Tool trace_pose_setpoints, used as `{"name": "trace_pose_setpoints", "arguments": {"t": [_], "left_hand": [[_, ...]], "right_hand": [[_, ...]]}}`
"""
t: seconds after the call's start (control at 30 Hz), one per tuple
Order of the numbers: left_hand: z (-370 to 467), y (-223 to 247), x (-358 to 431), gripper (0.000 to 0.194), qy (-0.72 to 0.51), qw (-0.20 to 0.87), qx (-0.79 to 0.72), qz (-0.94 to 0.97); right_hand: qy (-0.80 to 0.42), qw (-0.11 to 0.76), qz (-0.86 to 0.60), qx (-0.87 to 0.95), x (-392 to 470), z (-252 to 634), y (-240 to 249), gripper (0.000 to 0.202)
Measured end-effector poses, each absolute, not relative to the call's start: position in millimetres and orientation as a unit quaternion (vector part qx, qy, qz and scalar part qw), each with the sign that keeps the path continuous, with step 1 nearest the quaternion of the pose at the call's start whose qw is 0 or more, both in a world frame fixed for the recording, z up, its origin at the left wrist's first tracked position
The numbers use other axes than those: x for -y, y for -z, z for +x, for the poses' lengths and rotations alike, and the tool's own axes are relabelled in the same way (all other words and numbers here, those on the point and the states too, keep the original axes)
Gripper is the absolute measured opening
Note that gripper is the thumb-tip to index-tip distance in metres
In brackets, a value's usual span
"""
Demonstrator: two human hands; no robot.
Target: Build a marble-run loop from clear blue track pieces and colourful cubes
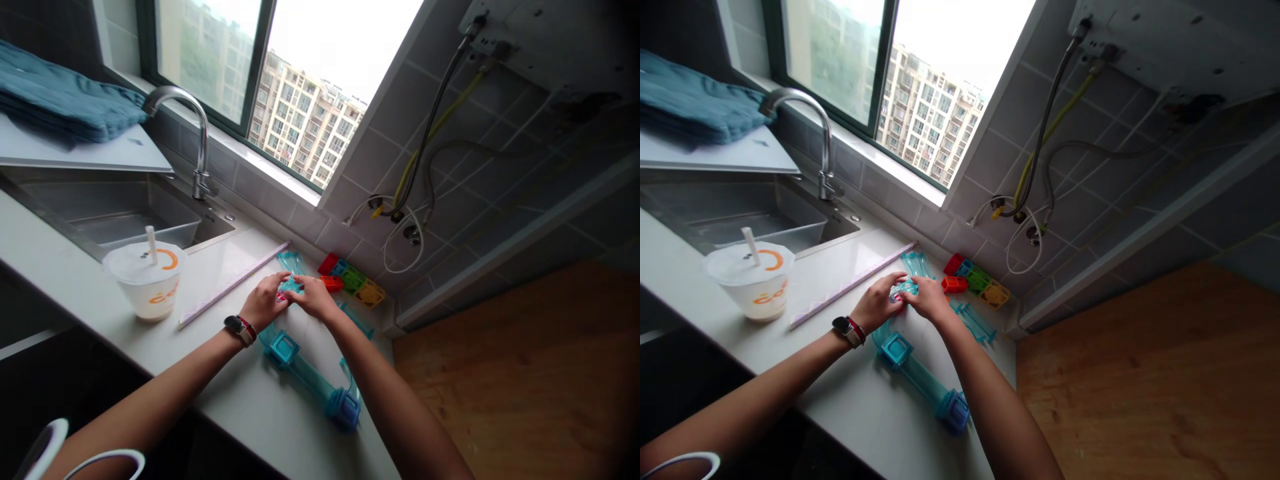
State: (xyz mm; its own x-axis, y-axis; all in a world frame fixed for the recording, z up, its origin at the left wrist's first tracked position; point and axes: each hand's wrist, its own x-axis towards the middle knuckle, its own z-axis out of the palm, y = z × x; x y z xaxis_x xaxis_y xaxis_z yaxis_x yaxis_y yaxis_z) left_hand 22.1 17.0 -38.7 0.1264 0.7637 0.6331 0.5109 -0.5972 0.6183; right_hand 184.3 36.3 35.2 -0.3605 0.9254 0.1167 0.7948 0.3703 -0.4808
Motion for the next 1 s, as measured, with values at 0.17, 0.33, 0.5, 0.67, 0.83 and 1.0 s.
{"name": "trace_pose_setpoints", "arguments": {"t": [0.17, 0.33, 0.5, 0.67, 0.83, 1.0], "left_hand": [[11.1, 55.5, -19.5, 0.049, -0.518, 0.161, -0.436, 0.718], [-0.4, 66.9, -21.3, 0.07, -0.486, 0.226, -0.447, 0.716], [2.5, 73.0, -22.5, 0.058, -0.462, 0.247, -0.463, 0.715], [2.8, 72.8, -20.7, 0.066, -0.449, 0.251, -0.478, 0.712], [2.6, 72.9, -19.5, 0.068, -0.443, 0.257, -0.481, 0.712], [1.9, 70.3, -18.0, 0.065, -0.435, 0.261, -0.479, 0.717]], "right_hand": [[-0.14, 0.163, -0.539, 0.814, -41.8, 172.9, -34.8, 0.042], [-0.126, 0.15, -0.532, 0.824, -39.5, 172.4, -37.1, 0.046], [-0.123, 0.157, -0.524, 0.828, -37.7, 169.9, -32.8, 0.043], [-0.137, 0.197, -0.534, 0.811, -52.7, 201.1, -39.7, 0.051], [-0.279, 0.332, -0.6, 0.672, -70.6, 265.6, -38.8, 0.077], [-0.356, 0.362, -0.595, 0.623, -62.9, 291.9, -13.6, 0.058]]}}
